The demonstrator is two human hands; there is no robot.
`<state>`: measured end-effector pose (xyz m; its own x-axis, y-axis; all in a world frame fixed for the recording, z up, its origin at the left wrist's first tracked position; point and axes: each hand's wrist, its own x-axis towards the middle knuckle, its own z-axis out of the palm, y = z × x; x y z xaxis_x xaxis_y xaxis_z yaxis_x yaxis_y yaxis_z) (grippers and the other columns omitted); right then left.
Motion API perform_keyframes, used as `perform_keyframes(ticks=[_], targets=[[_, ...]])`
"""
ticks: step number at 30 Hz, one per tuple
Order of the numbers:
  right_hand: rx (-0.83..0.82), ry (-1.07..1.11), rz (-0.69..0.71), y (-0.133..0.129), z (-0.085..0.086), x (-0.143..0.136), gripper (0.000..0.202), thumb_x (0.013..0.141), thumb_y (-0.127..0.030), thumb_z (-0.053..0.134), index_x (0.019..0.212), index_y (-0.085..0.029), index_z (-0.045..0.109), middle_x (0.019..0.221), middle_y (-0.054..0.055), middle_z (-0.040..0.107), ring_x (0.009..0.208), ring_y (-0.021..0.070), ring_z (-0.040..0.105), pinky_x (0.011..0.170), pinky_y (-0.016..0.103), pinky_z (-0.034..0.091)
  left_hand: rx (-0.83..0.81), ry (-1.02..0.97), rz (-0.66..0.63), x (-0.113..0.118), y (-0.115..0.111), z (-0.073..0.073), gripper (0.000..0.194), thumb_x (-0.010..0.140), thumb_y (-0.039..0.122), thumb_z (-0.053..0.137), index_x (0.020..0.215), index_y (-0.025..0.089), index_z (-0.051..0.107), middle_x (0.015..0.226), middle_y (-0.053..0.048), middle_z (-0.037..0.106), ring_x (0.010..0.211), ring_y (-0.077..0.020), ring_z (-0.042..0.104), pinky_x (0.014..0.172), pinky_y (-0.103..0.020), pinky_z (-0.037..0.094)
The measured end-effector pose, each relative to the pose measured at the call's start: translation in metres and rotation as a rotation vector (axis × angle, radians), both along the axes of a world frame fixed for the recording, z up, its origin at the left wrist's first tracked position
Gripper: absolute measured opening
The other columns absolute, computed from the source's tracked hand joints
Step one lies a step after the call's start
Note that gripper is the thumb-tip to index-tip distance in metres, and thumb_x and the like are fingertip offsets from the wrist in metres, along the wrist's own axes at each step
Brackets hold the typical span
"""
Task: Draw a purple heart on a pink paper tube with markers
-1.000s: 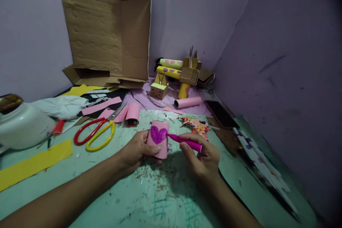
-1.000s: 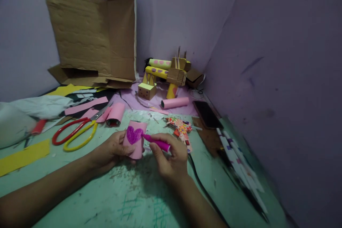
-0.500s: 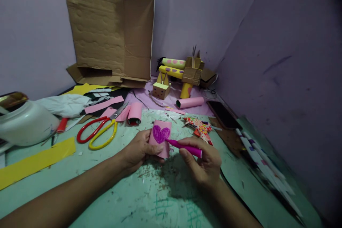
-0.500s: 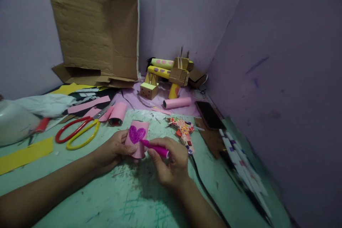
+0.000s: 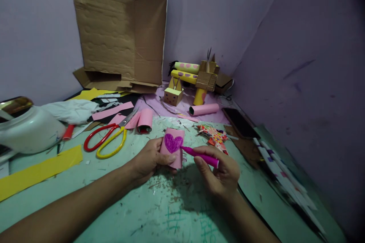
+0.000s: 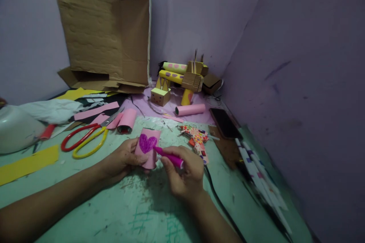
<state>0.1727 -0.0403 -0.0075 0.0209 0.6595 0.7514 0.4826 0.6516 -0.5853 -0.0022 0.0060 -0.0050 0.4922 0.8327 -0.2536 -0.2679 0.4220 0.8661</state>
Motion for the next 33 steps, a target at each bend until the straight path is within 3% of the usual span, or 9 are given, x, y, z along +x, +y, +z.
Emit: perform_keyframes(ticks=[12, 33], targets=[[-0.010, -0.007, 0.022, -0.0015, 0.0010, -0.0004, 0.013, 0.080, -0.013, 0.060, 0.090, -0.020, 0.067, 0.073, 0.002, 0.071, 0.060, 0.0154, 0.065, 0.053, 0.027, 0.051, 0.009, -0.004, 0.001, 0.0002, -0.0016, 0.0003, 0.035, 0.050, 0.017, 0.079, 0.079, 0.009, 0.061, 0.062, -0.004, 0.063, 0.049, -0.0133, 0.057, 0.044, -0.025, 0.053], [0.005, -0.081, 0.048, -0.0005, -0.0031, -0.0018, 0.013, 0.082, -0.013, 0.060, 0.093, -0.019, 0.065, 0.071, 0.002, 0.068, 0.059, 0.0156, 0.063, 0.052, 0.027, 0.047, -0.018, 0.042, 0.094, 0.0060, -0.0044, 0.0036, 0.040, 0.042, 0.016, 0.082, 0.076, 0.009, 0.061, 0.066, -0.003, 0.064, 0.056, -0.0125, 0.056, 0.050, -0.023, 0.048]])
